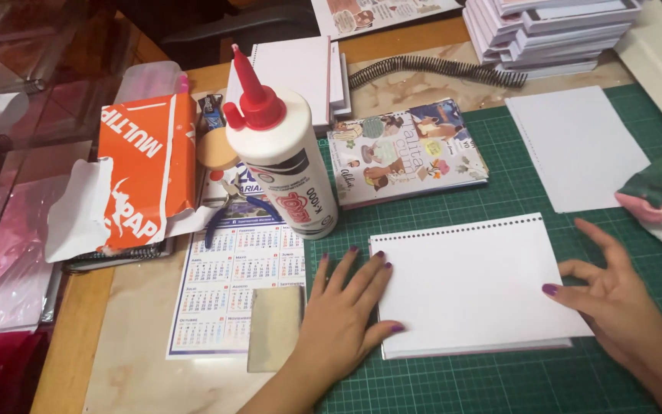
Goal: The person assembles spiral-bound notebooks by applying glue to the cover and pressing it onto the pages. They use a small block to smooth the surface and a cloth to wipe away excess glue, repeating the process for multiple notebooks on a green cutting mat.
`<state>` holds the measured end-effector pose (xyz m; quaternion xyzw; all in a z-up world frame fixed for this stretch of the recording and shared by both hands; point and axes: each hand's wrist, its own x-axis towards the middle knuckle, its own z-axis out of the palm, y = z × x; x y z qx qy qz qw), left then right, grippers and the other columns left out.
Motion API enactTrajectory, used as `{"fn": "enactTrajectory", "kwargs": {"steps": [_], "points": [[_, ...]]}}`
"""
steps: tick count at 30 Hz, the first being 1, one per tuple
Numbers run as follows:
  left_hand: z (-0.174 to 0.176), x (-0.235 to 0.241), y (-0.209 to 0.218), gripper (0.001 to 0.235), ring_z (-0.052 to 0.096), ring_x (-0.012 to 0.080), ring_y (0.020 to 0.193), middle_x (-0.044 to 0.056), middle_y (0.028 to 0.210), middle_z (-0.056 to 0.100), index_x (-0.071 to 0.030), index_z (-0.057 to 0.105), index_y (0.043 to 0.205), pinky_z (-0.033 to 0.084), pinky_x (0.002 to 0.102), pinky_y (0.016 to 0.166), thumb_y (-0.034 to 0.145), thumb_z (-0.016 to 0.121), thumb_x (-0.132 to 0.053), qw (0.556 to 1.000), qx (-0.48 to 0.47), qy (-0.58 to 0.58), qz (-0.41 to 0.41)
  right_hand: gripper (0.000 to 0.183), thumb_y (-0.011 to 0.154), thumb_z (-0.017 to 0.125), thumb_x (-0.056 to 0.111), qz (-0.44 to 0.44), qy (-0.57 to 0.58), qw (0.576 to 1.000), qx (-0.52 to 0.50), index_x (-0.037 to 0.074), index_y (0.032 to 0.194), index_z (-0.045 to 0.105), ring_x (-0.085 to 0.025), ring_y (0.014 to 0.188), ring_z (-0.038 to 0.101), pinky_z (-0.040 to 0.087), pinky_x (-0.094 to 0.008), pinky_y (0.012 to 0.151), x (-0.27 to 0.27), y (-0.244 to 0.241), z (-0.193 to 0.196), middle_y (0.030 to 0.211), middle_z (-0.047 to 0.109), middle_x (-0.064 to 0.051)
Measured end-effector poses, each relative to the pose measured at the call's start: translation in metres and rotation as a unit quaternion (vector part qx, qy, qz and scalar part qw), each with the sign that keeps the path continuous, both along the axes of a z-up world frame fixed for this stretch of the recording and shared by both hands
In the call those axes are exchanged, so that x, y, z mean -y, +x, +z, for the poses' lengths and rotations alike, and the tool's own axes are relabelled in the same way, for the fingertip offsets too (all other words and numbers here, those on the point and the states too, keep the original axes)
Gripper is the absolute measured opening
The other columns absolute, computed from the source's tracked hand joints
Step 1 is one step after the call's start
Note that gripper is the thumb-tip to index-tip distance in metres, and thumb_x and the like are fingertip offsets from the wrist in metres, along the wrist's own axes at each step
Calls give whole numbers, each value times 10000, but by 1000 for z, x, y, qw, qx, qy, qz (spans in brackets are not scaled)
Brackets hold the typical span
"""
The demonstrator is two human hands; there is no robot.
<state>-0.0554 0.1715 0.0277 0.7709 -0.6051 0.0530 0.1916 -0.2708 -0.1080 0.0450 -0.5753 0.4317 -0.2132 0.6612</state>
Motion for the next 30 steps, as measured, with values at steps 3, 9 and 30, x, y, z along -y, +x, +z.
{"fn": "enactTrajectory", "kwargs": {"steps": [3, 9, 30], "points": [[1, -1, 2, 750, 341, 458, 1458, 104, 1599, 439, -80, 491, 1495, 184, 685, 1161, 993, 440, -636, 1000, -18, 3, 0, 1029, 828, 569, -262, -13, 10, 998, -54, 223, 1692, 293, -452, 885, 566, 460, -578, 792, -7, 10, 18, 1062, 554, -333], [-1, 1, 2, 776, 319, 471, 1466, 122, 1608, 426, -77, 469, 1513, 178, 667, 1164, 997, 405, -652, 998, -53, 17, 11, 1033, 849, 553, -291, -37, 21, 994, -97, 234, 1698, 288, -440, 912, 544, 444, -561, 851, -19, 23, 38, 1086, 548, -341], [-1, 2, 4, 756, 330, 452, 1467, 110, 1615, 419, -87, 470, 1516, 159, 655, 1186, 1002, 424, -639, 998, -59, 28, 9, 1054, 845, 547, -305, -28, 27, 994, -100, 240, 1707, 281, -460, 914, 586, 487, -593, 807, -13, 19, 30, 1078, 602, -341]]}}
